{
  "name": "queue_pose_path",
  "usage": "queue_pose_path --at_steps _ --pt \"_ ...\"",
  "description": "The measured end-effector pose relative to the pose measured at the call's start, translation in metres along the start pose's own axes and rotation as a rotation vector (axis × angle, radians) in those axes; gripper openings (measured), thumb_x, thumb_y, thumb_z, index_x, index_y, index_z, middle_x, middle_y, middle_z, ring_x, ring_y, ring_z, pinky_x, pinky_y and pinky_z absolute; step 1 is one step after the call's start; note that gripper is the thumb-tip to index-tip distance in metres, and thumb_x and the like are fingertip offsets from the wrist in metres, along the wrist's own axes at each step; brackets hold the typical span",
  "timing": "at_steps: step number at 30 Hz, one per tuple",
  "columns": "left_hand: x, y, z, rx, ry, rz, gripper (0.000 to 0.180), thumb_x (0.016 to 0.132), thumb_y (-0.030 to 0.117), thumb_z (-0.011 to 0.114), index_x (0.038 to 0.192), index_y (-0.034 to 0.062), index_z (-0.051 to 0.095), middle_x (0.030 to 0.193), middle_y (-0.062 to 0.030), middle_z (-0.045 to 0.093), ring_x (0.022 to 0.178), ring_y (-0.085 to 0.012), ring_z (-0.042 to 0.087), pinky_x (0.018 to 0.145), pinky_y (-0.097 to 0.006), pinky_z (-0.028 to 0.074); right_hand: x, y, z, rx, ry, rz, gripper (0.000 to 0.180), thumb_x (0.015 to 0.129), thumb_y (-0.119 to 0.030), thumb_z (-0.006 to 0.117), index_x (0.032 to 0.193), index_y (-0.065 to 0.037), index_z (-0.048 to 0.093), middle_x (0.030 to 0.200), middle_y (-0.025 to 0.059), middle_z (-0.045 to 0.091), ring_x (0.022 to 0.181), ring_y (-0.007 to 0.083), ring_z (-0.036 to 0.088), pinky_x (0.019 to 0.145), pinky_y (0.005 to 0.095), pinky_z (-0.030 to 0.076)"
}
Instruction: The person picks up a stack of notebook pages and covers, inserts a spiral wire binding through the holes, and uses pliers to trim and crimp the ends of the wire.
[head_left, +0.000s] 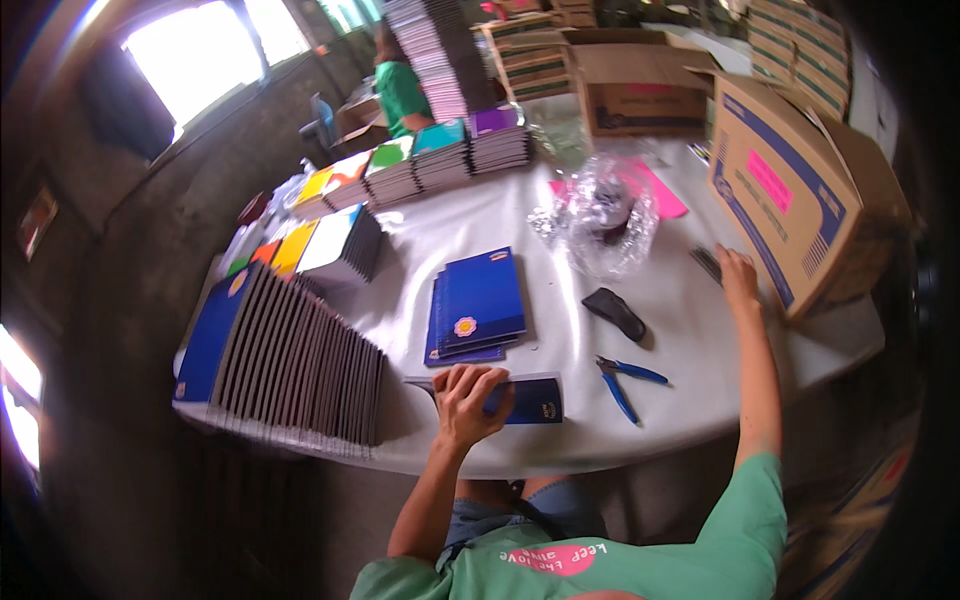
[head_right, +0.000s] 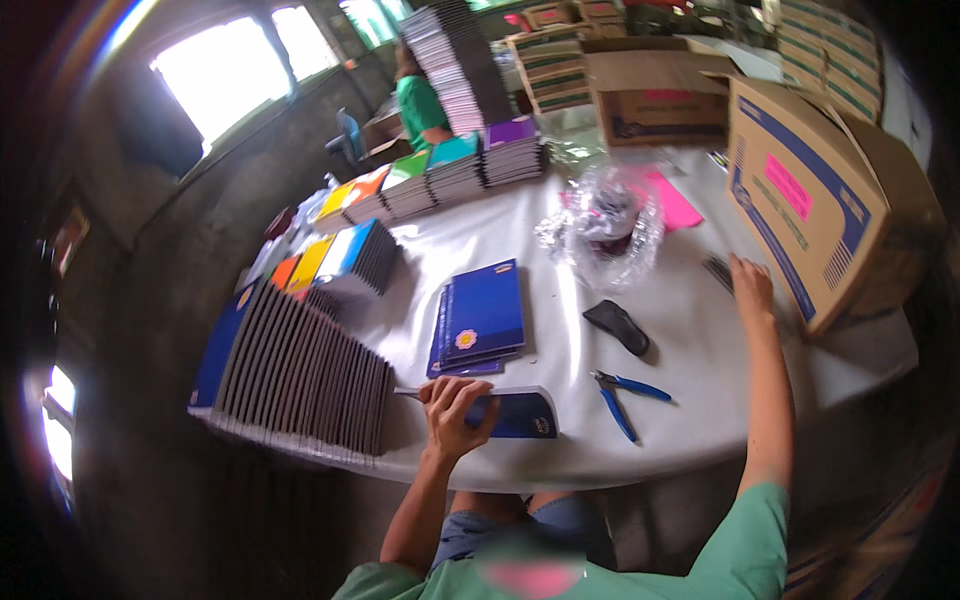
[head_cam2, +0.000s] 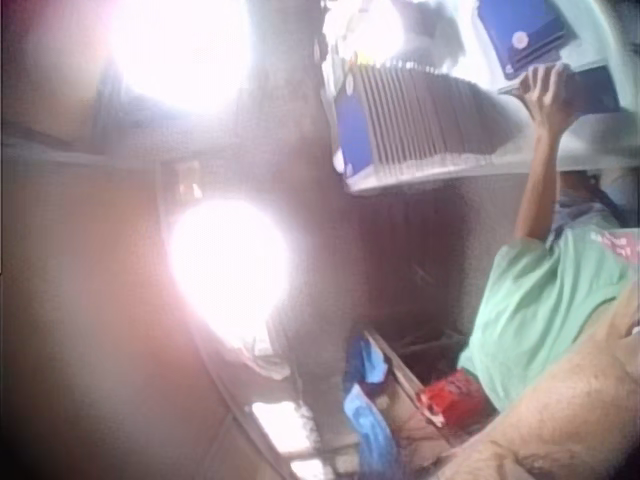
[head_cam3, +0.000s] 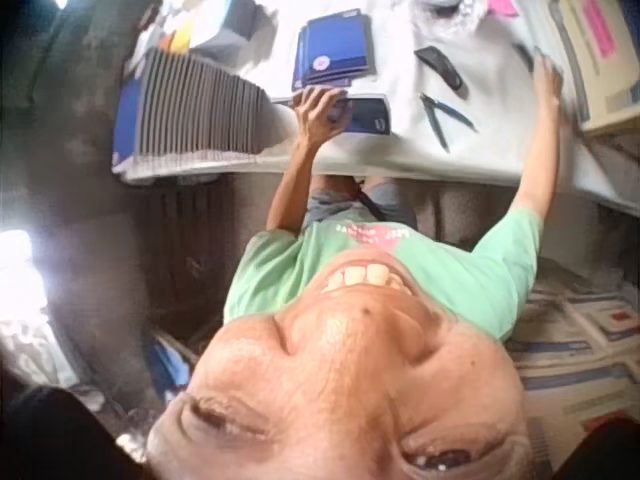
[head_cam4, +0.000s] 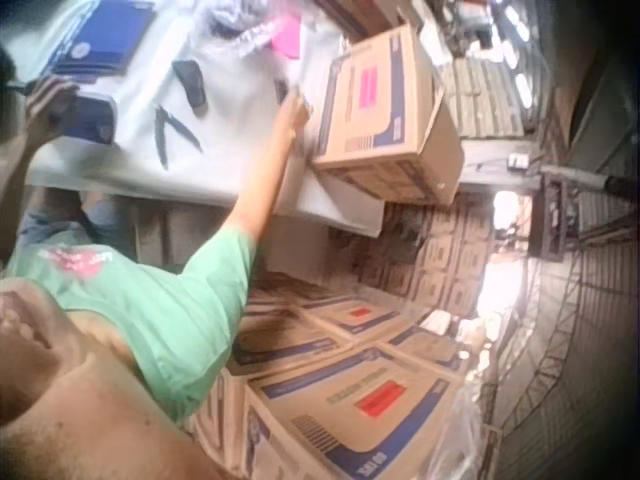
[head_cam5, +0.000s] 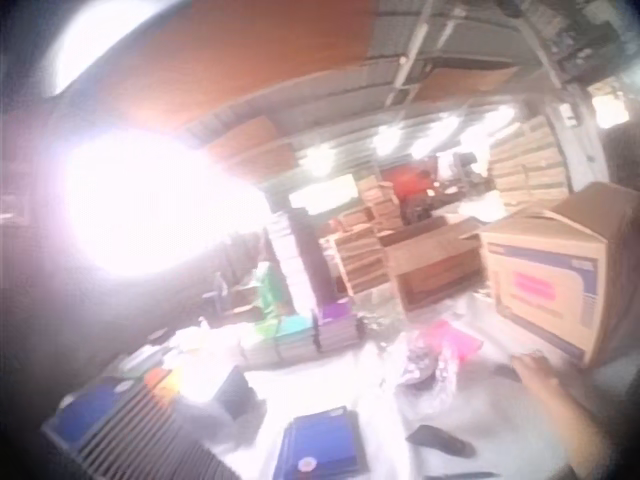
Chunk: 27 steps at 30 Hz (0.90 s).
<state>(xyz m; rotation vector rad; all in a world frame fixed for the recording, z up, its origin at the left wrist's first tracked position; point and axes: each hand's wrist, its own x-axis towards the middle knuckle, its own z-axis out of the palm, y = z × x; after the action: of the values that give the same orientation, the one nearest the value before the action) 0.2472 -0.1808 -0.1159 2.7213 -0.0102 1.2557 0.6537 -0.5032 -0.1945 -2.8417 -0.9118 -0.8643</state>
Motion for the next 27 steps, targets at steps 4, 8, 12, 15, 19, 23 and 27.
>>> queue_pose_path --at_steps 4,8,12,15,19,23,27 --pt "-0.001 0.008 -0.017 -0.012 0.034 0.026 0.026 0.061 0.02 0.073 0.081 0.016 0.058 0.074 0.0035 0.058 0.066 -0.0144 0.052 0.071 -0.03 0.032 0.015 -0.009 -0.043 0.0 0.196 0.137 0.043 0.086 -0.006 0.047 0.128 -0.011 0.048 0.104 0.0147 0.052 0.098 0.0304 0.053 0.083 0.0424 0.045" --pt "-0.015 0.031 -0.037 0.026 0.155 0.014 0.023 0.062 0.018 0.075 0.078 0.0167 0.058 0.07 0.0065 0.056 0.065 -0.0111 0.051 0.073 -0.031 0.029 0.04 -0.086 -0.16 0.266 0.488 0.04 0.034 0.095 -0.011 0.04 0.127 -0.01 0.05 0.1 0.014 0.057 0.092 0.0309 0.053 0.079 0.0402 0.045" --pt "-0.017 0.076 -0.096 -0.038 0.29 0.072 0.026 0.061 0.02 0.075 0.083 0.0145 0.063 0.073 0.005 0.058 0.063 -0.0114 0.051 0.072 -0.031 0.029 0.006 -0.169 -0.261 0.654 0.846 -0.328 0.03 0.097 -0.014 0.038 0.114 0.002 0.055 0.087 0.0146 0.061 0.069 0.0267 0.053 0.066 0.038 0.045" --pt "-0.021 0.091 -0.129 -0.137 0.348 0.081 0.021 0.062 0.021 0.072 0.079 0.0134 0.064 0.068 0.0046 0.058 0.058 -0.0117 0.05 0.069 -0.031 0.029 -0.046 -0.2 -0.295 1.136 0.858 -0.415 0.027 0.094 -0.014 0.041 0.103 0.005 0.058 0.075 0.0138 0.056 0.06 0.0201 0.048 0.055 0.0329 0.04" --pt "-0.055 0.084 -0.175 -0.239 0.396 -0.023 0.017 0.06 0.025 0.07 0.072 0.0133 0.065 0.06 0.005 0.056 0.053 -0.0114 0.047 0.067 -0.031 0.029 -0.108 -0.264 -0.318 1.87 0.301 -0.581 0.024 0.089 -0.011 0.047 0.1 0.006 0.06 0.067 0.0101 0.056 0.053 0.0156 0.047 0.049 0.0292 0.038" --pt "-0.102 0.059 -0.23 -0.084 0.442 -0.138 0.02 0.059 0.033 0.067 0.065 0.0133 0.063 0.052 0.004 0.051 0.047 -0.0121 0.044 0.065 -0.032 0.029 -0.119 -0.359 -0.334 2.146 -0.728 -0.784 0.025 0.086 -0.006 0.05 0.107 0.005 0.059 0.061 0.0043 0.055 0.047 0.0105 0.043 0.046 0.0259 0.035" --pt "-0.173 0.023 -0.307 0.329 0.535 -0.366 0.025 0.062 0.036 0.066 0.06 0.0122 0.058 0.047 0.0015 0.045 0.044 -0.0139 0.042 0.064 -0.032 0.031 -0.129 -0.498 -0.342 2.308 -1.68 -0.821 0.03 0.095 -0.017 0.045 0.121 -0.001 0.048 0.068 -0.0016 0.047 0.051 0.0045 0.037 0.046 0.02 0.029"
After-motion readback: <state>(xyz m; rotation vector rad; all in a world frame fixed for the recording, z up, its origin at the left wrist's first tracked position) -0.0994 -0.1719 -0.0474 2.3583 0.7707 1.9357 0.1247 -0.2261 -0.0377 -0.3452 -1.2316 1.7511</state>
